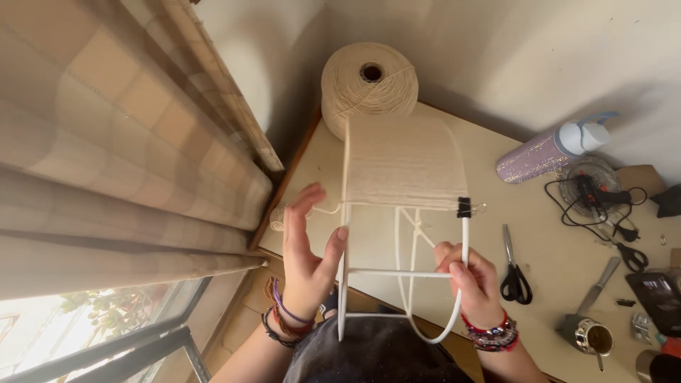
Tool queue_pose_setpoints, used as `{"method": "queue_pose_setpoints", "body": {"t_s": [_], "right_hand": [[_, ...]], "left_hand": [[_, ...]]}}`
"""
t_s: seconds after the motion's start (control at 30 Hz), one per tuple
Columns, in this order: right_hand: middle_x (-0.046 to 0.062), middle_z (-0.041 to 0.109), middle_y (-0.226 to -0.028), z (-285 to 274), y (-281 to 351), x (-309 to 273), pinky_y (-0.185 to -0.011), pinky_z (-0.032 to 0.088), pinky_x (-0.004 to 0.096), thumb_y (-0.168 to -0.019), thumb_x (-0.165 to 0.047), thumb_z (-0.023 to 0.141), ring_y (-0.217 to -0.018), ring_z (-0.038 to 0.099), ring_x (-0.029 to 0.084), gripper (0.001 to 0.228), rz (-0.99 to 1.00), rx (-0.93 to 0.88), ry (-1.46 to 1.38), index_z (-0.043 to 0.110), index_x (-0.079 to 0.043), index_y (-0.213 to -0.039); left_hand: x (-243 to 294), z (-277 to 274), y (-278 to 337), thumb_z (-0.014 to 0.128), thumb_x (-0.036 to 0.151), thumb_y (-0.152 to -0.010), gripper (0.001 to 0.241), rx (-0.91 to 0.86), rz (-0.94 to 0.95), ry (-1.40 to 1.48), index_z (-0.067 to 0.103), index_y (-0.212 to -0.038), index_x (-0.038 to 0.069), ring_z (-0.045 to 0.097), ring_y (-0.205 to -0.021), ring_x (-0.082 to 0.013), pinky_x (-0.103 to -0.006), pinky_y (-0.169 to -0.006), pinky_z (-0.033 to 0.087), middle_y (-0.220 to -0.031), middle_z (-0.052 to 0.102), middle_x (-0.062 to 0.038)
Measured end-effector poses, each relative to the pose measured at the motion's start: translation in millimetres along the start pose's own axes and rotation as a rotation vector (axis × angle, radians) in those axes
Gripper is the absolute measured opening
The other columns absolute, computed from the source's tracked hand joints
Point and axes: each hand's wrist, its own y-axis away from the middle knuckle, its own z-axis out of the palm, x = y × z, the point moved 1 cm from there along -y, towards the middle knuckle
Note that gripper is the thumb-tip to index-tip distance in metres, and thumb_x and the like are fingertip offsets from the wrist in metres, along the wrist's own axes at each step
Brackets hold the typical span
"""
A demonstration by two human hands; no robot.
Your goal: Wrapping twine around a metal lampshade frame to create a decorative shade
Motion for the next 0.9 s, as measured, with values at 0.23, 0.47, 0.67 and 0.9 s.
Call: {"method": "queue_pose_setpoints", "body": {"t_s": [0.23, 0.47, 0.67, 0.9], "right_hand": [[-0.003, 0.040, -0.067, -34.0, 10.2, 26.1, -0.069, 0.032, 0.033, -0.104, -0.022, 0.049, -0.069, 0.037, 0.018, 0.025, -0.025, -0.083, -0.112, 0.063, -0.009, -0.087], [-0.004, 0.036, -0.068, -57.9, 11.4, 22.2, -0.070, 0.035, 0.031, -0.103, -0.025, 0.052, -0.070, 0.038, 0.017, 0.023, -0.033, -0.181, -0.059, 0.064, -0.010, -0.090], [0.005, 0.062, -0.080, -79.8, -1.6, 12.2, -0.096, 0.048, 0.042, -0.103, -0.052, 0.046, -0.087, 0.060, 0.022, 0.053, 0.075, -0.259, 0.073, 0.066, -0.004, -0.097], [0.003, 0.058, -0.070, -82.9, -39.4, -6.1, -0.064, 0.037, 0.029, -0.100, -0.066, 0.027, -0.064, 0.047, 0.014, 0.069, 0.321, -0.063, 0.304, 0.057, -0.010, -0.073]], "left_hand": [[-12.4, 25.9, 9.5, 0.046, 0.049, -0.099, 0.065, -0.274, -0.382, 0.058, 0.037, -0.150, 0.008, 0.063, -0.127, -0.0282, -0.0435, -0.105, 0.047, -0.139, 0.063, -0.014], [-2.5, 40.6, 23.3, 0.058, 0.038, -0.100, 0.027, -0.132, -0.256, -0.154, 0.067, -0.098, 0.013, 0.048, -0.063, -0.0105, -0.0292, -0.072, 0.037, -0.076, 0.057, 0.006], [-7.2, 51.8, 41.5, 0.068, 0.041, -0.094, 0.024, 0.057, -0.147, -0.388, 0.077, -0.092, 0.019, 0.061, -0.071, -0.0093, -0.0346, -0.085, 0.034, -0.084, 0.074, 0.008], [-0.3, 51.3, 54.2, 0.070, 0.040, -0.094, 0.021, 0.071, -0.178, -0.431, 0.077, -0.091, 0.020, 0.054, -0.069, -0.0068, -0.0324, -0.083, 0.031, -0.065, 0.060, 0.010]]}}
